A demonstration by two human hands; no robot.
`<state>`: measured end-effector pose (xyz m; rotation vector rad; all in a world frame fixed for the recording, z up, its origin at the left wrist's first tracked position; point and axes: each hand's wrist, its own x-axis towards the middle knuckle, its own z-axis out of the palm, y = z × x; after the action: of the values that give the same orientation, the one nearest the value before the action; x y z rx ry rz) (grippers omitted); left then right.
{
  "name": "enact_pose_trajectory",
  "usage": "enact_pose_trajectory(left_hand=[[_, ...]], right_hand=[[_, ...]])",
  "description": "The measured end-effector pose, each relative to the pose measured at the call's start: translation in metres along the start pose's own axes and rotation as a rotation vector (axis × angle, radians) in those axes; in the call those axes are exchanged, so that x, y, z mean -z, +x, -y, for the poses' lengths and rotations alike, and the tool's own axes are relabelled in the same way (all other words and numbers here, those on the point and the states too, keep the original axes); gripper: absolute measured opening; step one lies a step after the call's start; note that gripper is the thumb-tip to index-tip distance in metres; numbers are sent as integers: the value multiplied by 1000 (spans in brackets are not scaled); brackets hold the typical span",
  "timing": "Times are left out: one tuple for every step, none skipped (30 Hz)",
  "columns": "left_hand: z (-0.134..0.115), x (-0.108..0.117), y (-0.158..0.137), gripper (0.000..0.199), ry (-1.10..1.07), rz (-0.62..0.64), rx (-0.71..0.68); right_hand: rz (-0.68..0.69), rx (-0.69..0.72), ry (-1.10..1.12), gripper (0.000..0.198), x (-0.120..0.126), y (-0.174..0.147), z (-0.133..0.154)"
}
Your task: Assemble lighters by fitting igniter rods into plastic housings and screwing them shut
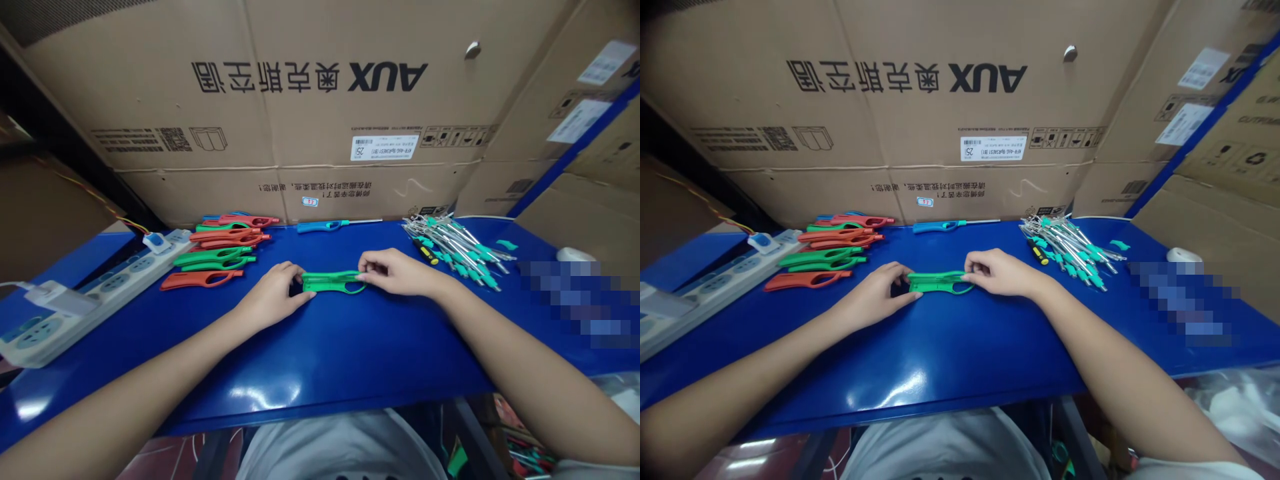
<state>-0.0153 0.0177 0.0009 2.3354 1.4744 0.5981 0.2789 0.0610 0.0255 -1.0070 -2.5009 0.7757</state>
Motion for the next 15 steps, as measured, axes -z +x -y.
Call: enact_pose_trajectory(left_hand=[[0,0,0,27,0,-9,5],[0,0,0,27,-2,-19,8],[0,0,0,27,-5,-28,8],[0,-1,0,27,-5,-31,6],[0,-1,0,26,-3,-30,2],[0,-1,0,24,2,-27,1],[0,0,1,22,8,-21,1],[0,0,1,21,10,-17,3],[0,0,1,22,9,-15,5],[0,0,1,23,5,-17,7],[0,0,1,25,0,-19,8],[0,-1,1,27,-4,-21,5],[1,-1,1,28,-8,-23,0],[1,-2,0,28,-9,-23,-5],[2,-2,1,29,-9,-21,-10]], right_hand=[[-58,-5,-1,26,1,0,-1],[-101,-11,-3,26,2,0,-1],[-121,-19,-4,26,4,-1,-1],[-115,-28,0,27,6,-2,-1],[-87,-39,7,28,8,-3,-1],[-43,-52,15,29,10,-3,0],[13,-65,23,29,11,-4,1],[72,-78,31,30,12,-5,2],[129,-88,38,30,12,-6,3],[179,-95,42,30,11,-6,3],[220,-98,44,30,10,-6,4],[247,-100,43,30,9,-6,5],[263,-99,37,29,7,-5,6],[272,-98,28,29,6,-5,7],[275,-96,15,29,5,-5,7]])
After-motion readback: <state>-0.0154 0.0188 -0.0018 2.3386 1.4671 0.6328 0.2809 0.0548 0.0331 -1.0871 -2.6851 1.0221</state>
